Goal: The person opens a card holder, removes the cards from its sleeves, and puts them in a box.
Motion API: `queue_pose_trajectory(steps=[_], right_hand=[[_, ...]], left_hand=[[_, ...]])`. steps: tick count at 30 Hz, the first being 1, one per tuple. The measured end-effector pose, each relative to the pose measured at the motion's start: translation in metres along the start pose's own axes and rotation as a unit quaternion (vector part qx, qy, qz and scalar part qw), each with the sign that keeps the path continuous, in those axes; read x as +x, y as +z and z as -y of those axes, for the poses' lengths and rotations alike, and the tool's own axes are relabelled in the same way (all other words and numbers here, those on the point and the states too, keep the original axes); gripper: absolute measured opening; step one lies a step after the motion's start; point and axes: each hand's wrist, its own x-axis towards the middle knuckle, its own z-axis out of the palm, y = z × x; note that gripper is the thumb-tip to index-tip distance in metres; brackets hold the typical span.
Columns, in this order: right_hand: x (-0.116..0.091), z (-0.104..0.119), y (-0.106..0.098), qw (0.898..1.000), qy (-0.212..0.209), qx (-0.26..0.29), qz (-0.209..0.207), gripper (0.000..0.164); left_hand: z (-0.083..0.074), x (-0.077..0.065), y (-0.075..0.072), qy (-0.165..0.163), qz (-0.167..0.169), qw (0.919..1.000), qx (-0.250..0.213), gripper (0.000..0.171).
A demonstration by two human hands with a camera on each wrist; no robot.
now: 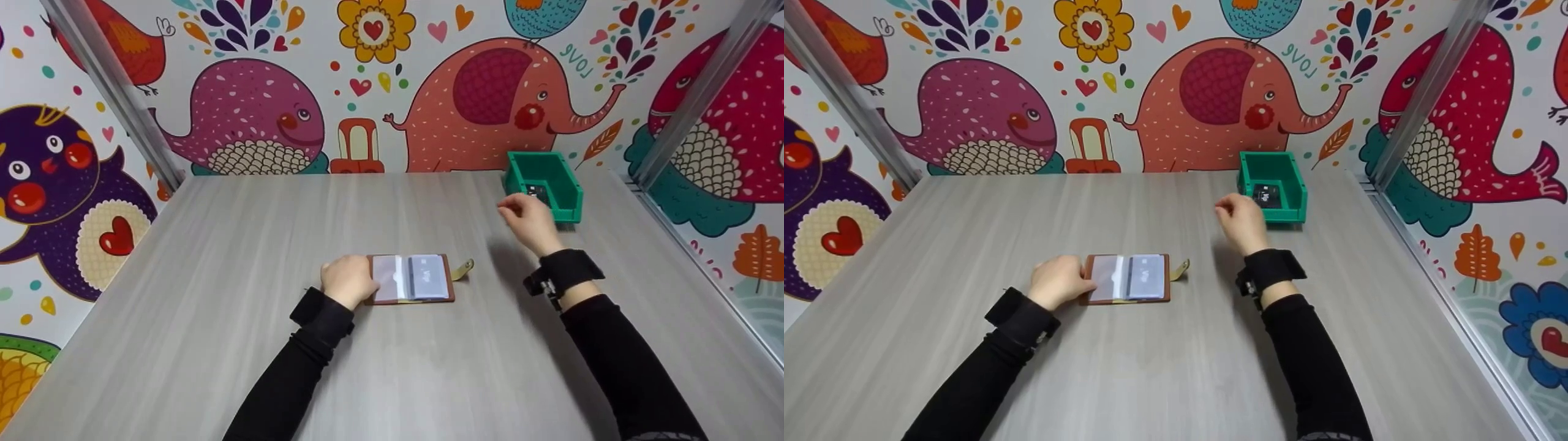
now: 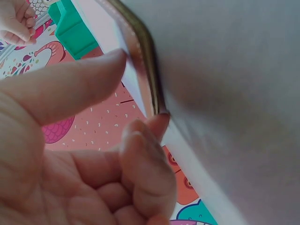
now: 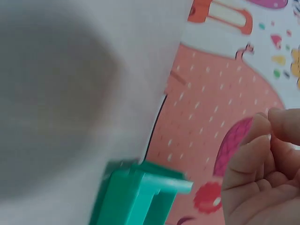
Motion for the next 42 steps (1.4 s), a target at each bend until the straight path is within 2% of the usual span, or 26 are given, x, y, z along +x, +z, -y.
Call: queue_pose_trajectory(steps=[8,16,24,28,32,42], right_hand=[[-0.01,0.022,0.024,0.998,-0.05,-0.007,0.03,0.014],[-0.02,0.034,0.045,0.993,-0.105,-0.024,0.053,0.011],[-0.027,0.043,0.058,0.986,-0.103,-0.059,0.116,0.011],[-0.028,0.046,0.065,0.982,-0.12,-0.07,0.127,0.009],[-0.028,0.047,0.072,0.979,-0.121,-0.085,0.139,0.008],[-0.028,0.05,0.081,0.969,-0.133,-0.151,0.143,0.01]], left_hand=[[0.0,0.0,0.0,0.0,0.003,1.0,0.001,0.021],[0.0,0.001,0.001,0.0,0.006,1.0,0.008,0.019],[0.0,0.001,0.001,0.002,0.004,0.9999,0.011,0.021],[0.0,0.001,0.001,0.001,0.004,1.0,0.006,0.021],[0.001,0.001,0.001,0.001,0.006,1.0,0.006,0.021],[0.001,0.002,0.001,0.001,0.006,0.9999,0.008,0.021]])
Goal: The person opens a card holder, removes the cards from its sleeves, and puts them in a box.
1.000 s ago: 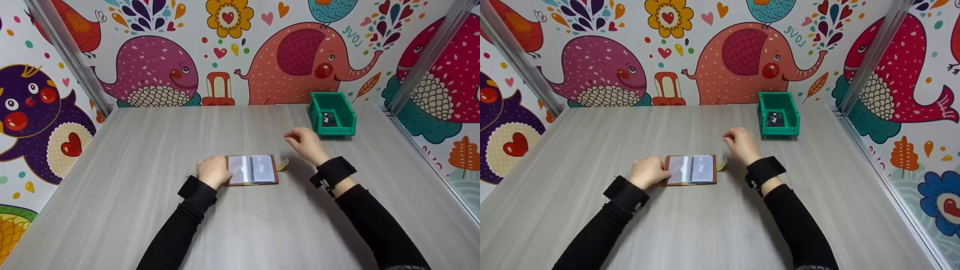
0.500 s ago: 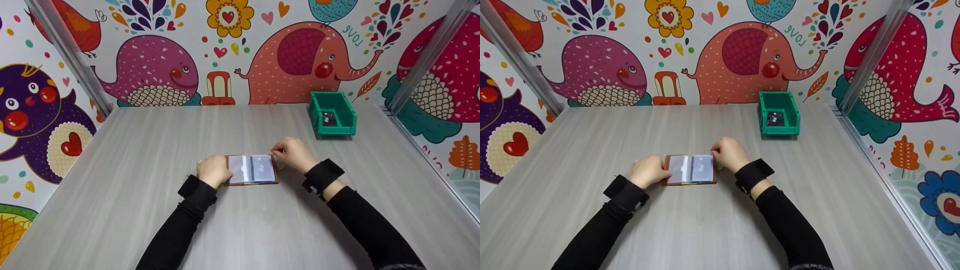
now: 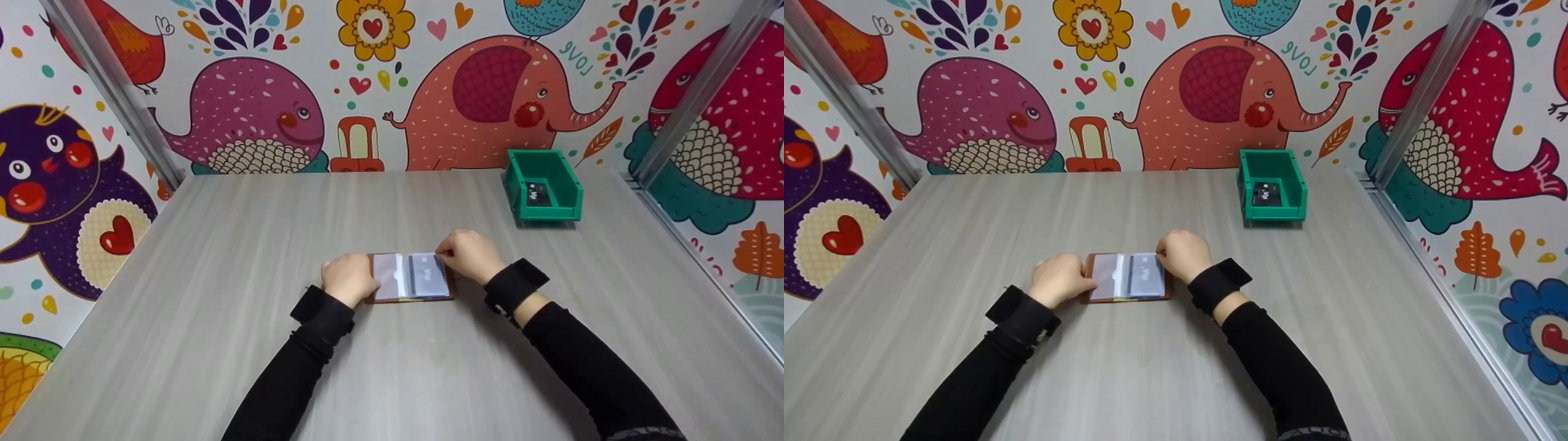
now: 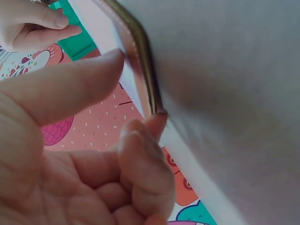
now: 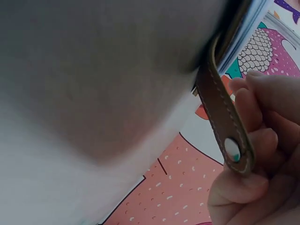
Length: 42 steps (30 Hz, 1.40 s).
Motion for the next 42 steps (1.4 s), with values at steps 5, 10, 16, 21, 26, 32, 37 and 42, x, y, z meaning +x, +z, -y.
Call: queue_pose_trajectory(steps=[5,10,16,21,26,32,37,42], right_hand=[[0.0015,0.0014,0.0009,1.0,-0.005,-0.02,0.01,0.01],[0.0021,0.002,0.0007,0.999,-0.003,-0.029,0.019,0.011],[0.0022,0.0019,0.001,0.999,-0.002,-0.039,0.022,0.012],[0.0009,0.0027,0.0008,0.999,-0.012,-0.047,0.016,0.011],[-0.0002,0.0032,0.0012,0.999,-0.019,-0.048,0.01,0.011],[-0.0014,0.0031,0.0019,0.998,-0.034,-0.053,0.001,0.011],[-0.0017,0.004,0.0023,0.998,-0.043,-0.051,-0.003,0.01],[-0.0017,0.0056,0.0029,0.997,-0.062,-0.047,-0.011,0.01]], left_hand=[[-0.0001,0.0003,-0.0002,-0.003,-0.001,1.0,-0.004,0.02],[0.0001,0.0004,-0.0002,-0.004,-0.001,1.0,-0.005,0.021],[0.0002,0.0004,0.0,-0.002,-0.002,1.0,-0.004,0.02],[0.0001,0.0006,0.0002,-0.002,-0.004,1.0,-0.003,0.021],[0.0001,0.0005,0.0004,-0.003,-0.002,1.0,-0.002,0.022],[-0.0009,-0.0002,-0.0002,-0.003,0.001,1.0,0.001,0.021],[-0.0013,-0.0004,-0.0009,-0.003,0.001,1.0,0.001,0.021],[-0.0009,-0.0004,-0.0007,-0.002,0.0,1.0,0.001,0.02]])
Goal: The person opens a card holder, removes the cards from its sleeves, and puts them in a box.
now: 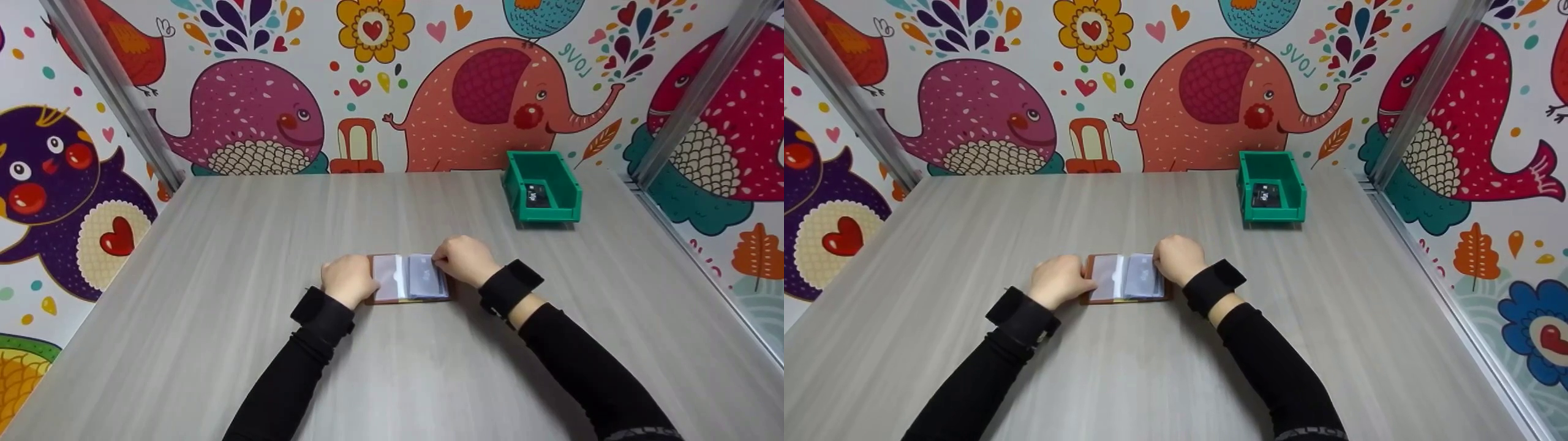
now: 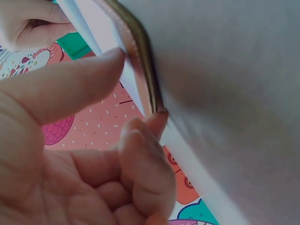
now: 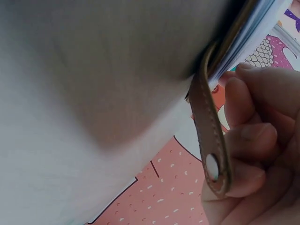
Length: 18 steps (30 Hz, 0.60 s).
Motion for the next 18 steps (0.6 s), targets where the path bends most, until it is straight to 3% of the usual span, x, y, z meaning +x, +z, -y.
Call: queue_pose_trajectory(steps=[8,18], right_hand=[[0.0,0.002,0.001,1.0,-0.011,0.015,0.002,0.008],[0.003,0.011,0.001,0.998,0.009,0.038,0.043,0.013]], left_hand=[[0.0,0.0,0.001,0.002,-0.002,1.0,0.002,0.021],[0.0,0.001,0.0,-0.002,0.003,1.0,0.003,0.021]])
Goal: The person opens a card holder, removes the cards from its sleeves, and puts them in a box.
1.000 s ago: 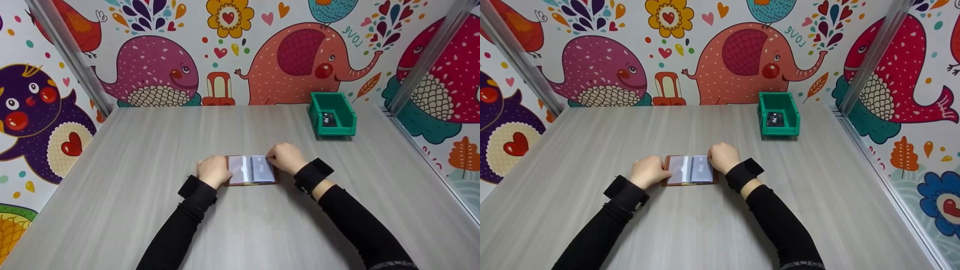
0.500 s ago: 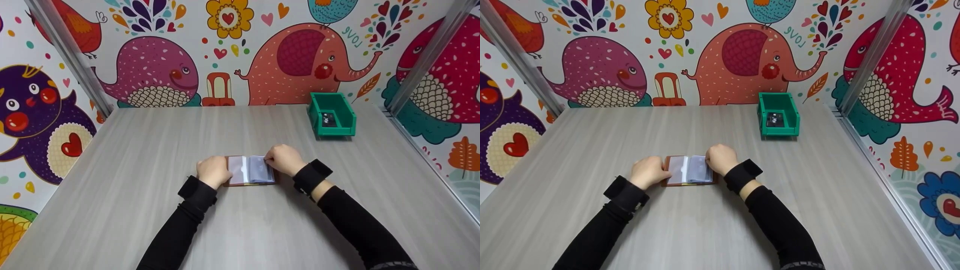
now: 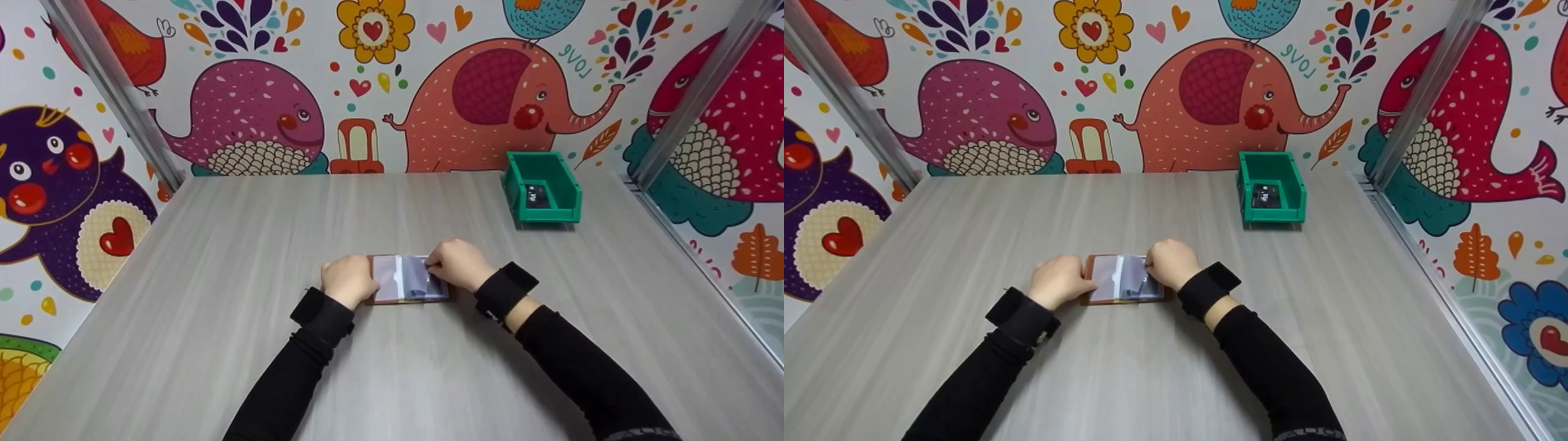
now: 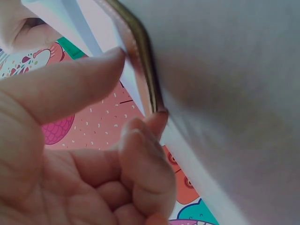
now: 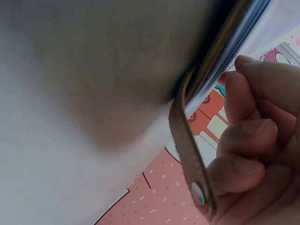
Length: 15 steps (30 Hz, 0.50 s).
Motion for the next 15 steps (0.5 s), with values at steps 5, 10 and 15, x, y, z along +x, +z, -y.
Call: queue_pose_trajectory(steps=[5,10,15], right_hand=[[0.002,0.005,0.002,1.0,-0.001,-0.009,0.006,0.013],[0.005,0.01,0.004,1.0,-0.014,-0.018,0.003,0.007],[0.008,0.013,0.005,1.0,-0.017,-0.025,0.0,0.005]], left_hand=[[0.0,0.0,0.0,-0.007,0.002,1.0,-0.005,0.023],[0.0,0.0,0.0,-0.007,0.002,1.0,-0.006,0.022],[0.0,0.0,-0.001,-0.006,0.004,1.0,-0.005,0.022]])
